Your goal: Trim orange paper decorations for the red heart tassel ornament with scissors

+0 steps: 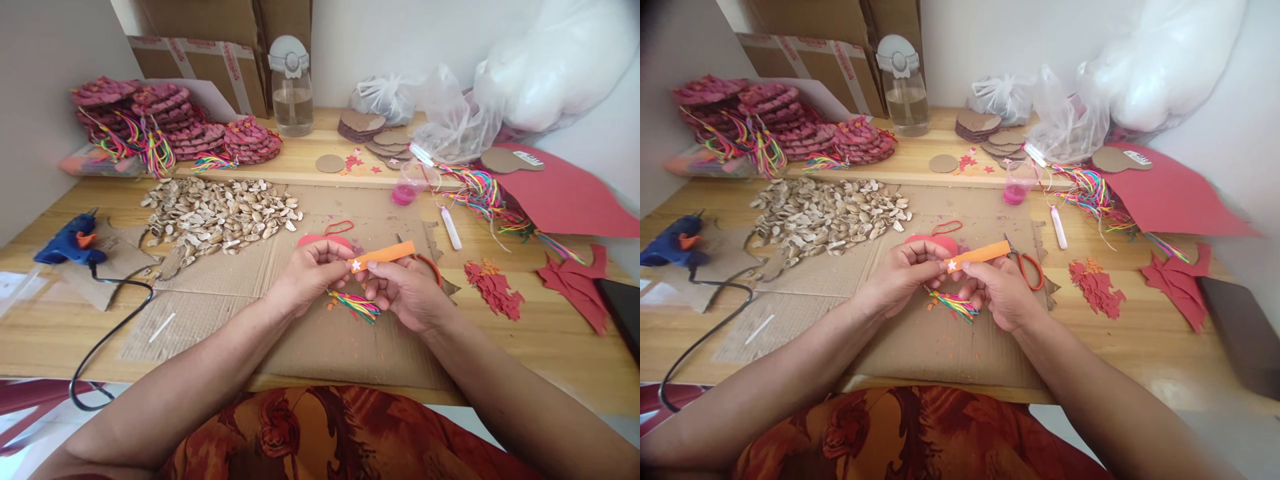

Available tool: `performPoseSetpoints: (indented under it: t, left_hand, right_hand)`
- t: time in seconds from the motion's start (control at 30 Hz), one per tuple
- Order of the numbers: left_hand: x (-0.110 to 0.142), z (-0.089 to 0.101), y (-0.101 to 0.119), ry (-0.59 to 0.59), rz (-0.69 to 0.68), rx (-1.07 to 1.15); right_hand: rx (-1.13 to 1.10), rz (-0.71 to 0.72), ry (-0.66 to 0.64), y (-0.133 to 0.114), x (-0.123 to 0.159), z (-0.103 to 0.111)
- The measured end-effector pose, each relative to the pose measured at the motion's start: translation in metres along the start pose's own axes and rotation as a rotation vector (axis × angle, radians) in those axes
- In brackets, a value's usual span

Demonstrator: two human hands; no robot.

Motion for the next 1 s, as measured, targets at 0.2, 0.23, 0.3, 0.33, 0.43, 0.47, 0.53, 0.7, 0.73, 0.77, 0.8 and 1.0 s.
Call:
performPoseSetpoints:
  t: [0.2,0.23,0.3,0.33,0.43,0.47,0.53,0.7,0.73,0.77,0.8,1.0]
  left_hand:
    - [0.0,0.001,-0.002,-0.023,-0.004,0.007]
    - [0.0,0.001,-0.002,-0.032,0.007,0.014]
    - [-0.001,0.001,-0.004,-0.065,0.033,0.044]
    - [-0.001,0.001,-0.004,-0.087,0.045,0.065]
    - [-0.002,0.001,-0.005,-0.138,0.066,0.112]
    - [-0.002,0.001,-0.005,-0.146,0.074,0.116]
    - [-0.003,0.001,-0.005,-0.15,0.09,0.111]
    - [-0.002,-0.001,-0.008,-0.113,0.111,0.054]
    - [-0.002,-0.001,-0.008,-0.113,0.112,0.048]
    - [-0.002,-0.001,-0.009,-0.114,0.111,0.045]
    - [-0.002,-0.001,-0.01,-0.114,0.107,0.046]
    - [-0.002,0.002,-0.01,-0.049,0.065,0.011]
  right_hand:
    - [0.006,0.018,0.013,0.001,0.0,-0.001]
    - [0.006,0.022,0.01,0.001,0.001,-0.001]
    - [0.001,0.031,0.017,0.0,0.001,0.0]
    - [-0.003,0.037,0.023,-0.001,0.001,0.0]
    - [-0.015,0.048,0.048,-0.003,0.001,0.002]
    - [-0.018,0.049,0.057,-0.004,0.001,0.002]
    - [-0.016,0.044,0.073,-0.004,0.001,0.002]
    - [0.002,0.037,0.09,-0.001,0.001,0.0]
    - [0.005,0.045,0.086,0.0,0.001,-0.001]
    - [0.008,0.053,0.081,0.0,0.001,-0.002]
    - [0.012,0.059,0.076,0.001,0.001,-0.003]
    - [0.019,0.092,0.089,-0.003,0.002,-0.005]
Point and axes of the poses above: each hand's wrist, its own x-axis away from the middle knuckle, its own z-axis out of the back of the hand, y = z × x, the point moved 3 cm from there along -x, towards the middle knuckle, and after that the axes turned 8 degrees about z, right-handed, at the moved point
